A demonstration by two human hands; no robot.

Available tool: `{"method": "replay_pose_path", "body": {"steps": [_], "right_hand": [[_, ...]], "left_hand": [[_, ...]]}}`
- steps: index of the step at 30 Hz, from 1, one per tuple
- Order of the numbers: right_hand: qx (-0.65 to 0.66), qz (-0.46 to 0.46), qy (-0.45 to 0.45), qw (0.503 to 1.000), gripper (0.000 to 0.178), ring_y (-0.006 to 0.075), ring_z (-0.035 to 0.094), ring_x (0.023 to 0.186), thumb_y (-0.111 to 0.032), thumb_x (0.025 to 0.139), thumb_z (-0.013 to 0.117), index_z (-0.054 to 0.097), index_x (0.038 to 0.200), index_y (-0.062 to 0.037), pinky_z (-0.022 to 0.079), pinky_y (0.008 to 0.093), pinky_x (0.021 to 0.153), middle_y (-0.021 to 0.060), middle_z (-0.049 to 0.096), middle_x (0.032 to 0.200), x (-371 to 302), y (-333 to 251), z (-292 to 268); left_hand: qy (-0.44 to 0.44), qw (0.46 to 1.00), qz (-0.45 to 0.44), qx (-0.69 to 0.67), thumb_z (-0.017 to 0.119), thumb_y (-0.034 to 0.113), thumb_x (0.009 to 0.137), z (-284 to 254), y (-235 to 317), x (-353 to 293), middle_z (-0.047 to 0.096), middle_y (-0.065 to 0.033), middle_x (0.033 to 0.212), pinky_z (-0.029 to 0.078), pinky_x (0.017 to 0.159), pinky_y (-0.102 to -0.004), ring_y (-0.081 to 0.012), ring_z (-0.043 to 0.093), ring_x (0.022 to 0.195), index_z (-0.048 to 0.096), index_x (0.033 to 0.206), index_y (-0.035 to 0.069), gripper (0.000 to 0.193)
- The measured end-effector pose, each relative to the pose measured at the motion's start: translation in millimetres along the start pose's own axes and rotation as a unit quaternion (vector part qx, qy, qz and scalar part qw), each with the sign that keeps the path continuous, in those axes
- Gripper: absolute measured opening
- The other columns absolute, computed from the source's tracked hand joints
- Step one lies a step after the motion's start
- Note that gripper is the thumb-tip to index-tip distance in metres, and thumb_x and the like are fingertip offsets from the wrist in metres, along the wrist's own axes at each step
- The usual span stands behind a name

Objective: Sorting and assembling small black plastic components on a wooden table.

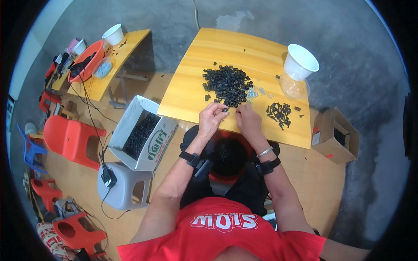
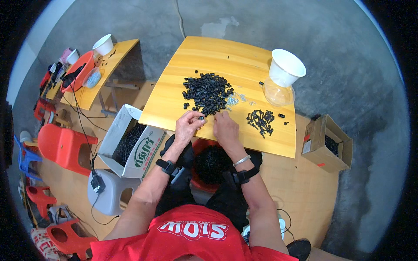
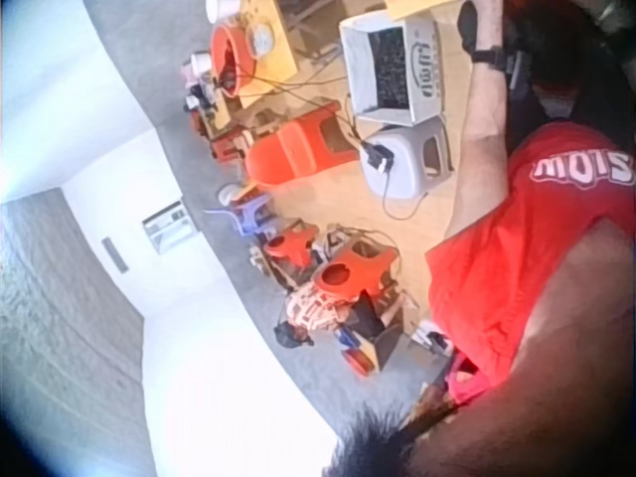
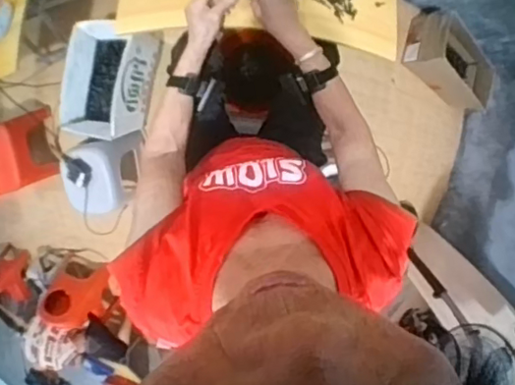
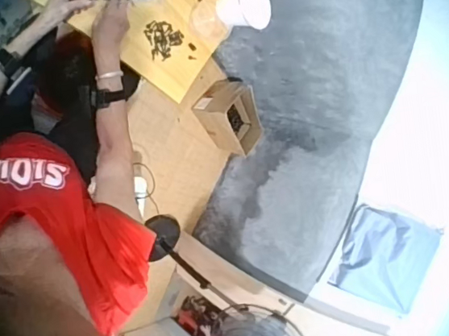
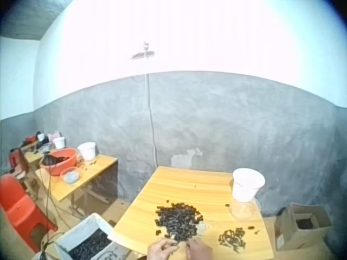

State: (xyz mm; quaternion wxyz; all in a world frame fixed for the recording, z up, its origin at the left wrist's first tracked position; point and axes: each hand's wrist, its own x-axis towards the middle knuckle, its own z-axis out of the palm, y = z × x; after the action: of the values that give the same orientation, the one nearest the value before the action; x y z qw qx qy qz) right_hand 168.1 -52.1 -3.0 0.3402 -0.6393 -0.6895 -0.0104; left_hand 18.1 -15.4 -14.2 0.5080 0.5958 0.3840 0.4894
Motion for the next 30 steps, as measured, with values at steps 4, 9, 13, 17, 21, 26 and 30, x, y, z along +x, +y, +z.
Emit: {"method": "replay_pose_path", "body": {"steps": [4, 9, 13, 17, 21, 26, 30], "right_hand": [[-0.006, 0.029, -0.049, 0.998, 0.013, 0.0308, 0.059, 0.073, -0.015, 0.075, 0.064, 0.058, 0.083, -0.0074, 0.048, 0.0410, 0.060, 0.0108, 0.055, 0.080, -0.3, 2.3, -8.5], [0.064, -0.005, -0.022, 0.998, 0.015, 0.0258, 0.061, 0.063, -0.012, 0.074, 0.067, 0.059, 0.084, -0.0050, 0.047, 0.0366, 0.052, 0.0102, 0.060, 0.075, 5.4, 15.8, -3.8], [0.567, 0.267, -0.136, 0.767, 0.012, 0.0119, 0.059, 0.055, -0.010, 0.080, 0.065, 0.059, 0.087, -0.0021, 0.039, 0.0207, 0.039, 0.0081, 0.063, 0.072, 14.7, 6.6, -15.6], [0.657, 0.292, -0.188, 0.670, 0.008, 0.0076, 0.059, 0.056, -0.008, 0.085, 0.060, 0.059, 0.089, -0.0006, 0.035, 0.0142, 0.035, 0.0086, 0.064, 0.073, 16.3, 10.1, -15.1], [0.679, 0.306, -0.208, 0.634, 0.008, 0.0072, 0.059, 0.055, -0.008, 0.086, 0.059, 0.058, 0.089, -0.0007, 0.034, 0.0142, 0.035, 0.0091, 0.064, 0.073, 15.0, 12.1, -12.4], [0.696, 0.313, -0.228, 0.604, 0.007, 0.0067, 0.057, 0.052, -0.008, 0.087, 0.058, 0.057, 0.085, -0.0014, 0.033, 0.0140, 0.034, 0.0101, 0.064, 0.073, 14.8, 15.3, -7.2], [0.689, 0.323, -0.224, 0.608, 0.007, 0.0067, 0.057, 0.052, -0.008, 0.087, 0.058, 0.057, 0.085, -0.0011, 0.033, 0.0139, 0.034, 0.0105, 0.064, 0.073, 16.2, 13.0, -5.4]], "left_hand": [[-0.002, 0.999, -0.033, 0.015, 0.068, 0.001, 0.074, -0.5, 4.9, -1.6, 0.056, 0.0005, 0.070, 0.044, 0.054, -0.0185, -0.0051, 0.053, 0.059, 0.063, 0.088, 0.001, 0.015], [-0.019, 0.999, -0.040, 0.007, 0.069, 0.001, 0.072, 0.8, 8.3, 0.0, 0.057, -0.0010, 0.075, 0.047, 0.055, -0.0198, -0.0067, 0.055, 0.062, 0.064, 0.087, 0.000, 0.016], [-0.026, 0.999, -0.031, 0.030, 0.071, 0.003, 0.072, -1.7, 7.8, -1.5, 0.057, -0.0014, 0.075, 0.047, 0.057, -0.0205, -0.0075, 0.055, 0.063, 0.066, 0.089, 0.000, 0.018], [-0.038, 0.998, -0.050, 0.001, 0.070, 0.003, 0.072, -3.6, 6.1, -2.0, 0.057, -0.0020, 0.076, 0.046, 0.060, -0.0209, -0.0082, 0.055, 0.064, 0.066, 0.091, -0.001, 0.019], [-0.053, 0.998, -0.011, 0.024, 0.069, 0.003, 0.074, -4.0, 5.8, -1.7, 0.057, -0.0022, 0.077, 0.046, 0.060, -0.0208, -0.0083, 0.055, 0.065, 0.066, 0.092, -0.002, 0.019], [-0.079, 0.997, -0.004, 0.018, 0.065, 0.001, 0.076, -6.9, 8.9, -1.2, 0.058, -0.0029, 0.080, 0.045, 0.060, -0.0211, -0.0085, 0.055, 0.066, 0.066, 0.094, -0.003, 0.018], [-0.091, 0.996, -0.004, 0.020, 0.065, 0.004, 0.079, -10.3, 6.9, -0.6, 0.057, -0.0021, 0.083, 0.044, 0.059, -0.0196, -0.0075, 0.054, 0.065, 0.064, 0.095, -0.004, 0.018]]}}
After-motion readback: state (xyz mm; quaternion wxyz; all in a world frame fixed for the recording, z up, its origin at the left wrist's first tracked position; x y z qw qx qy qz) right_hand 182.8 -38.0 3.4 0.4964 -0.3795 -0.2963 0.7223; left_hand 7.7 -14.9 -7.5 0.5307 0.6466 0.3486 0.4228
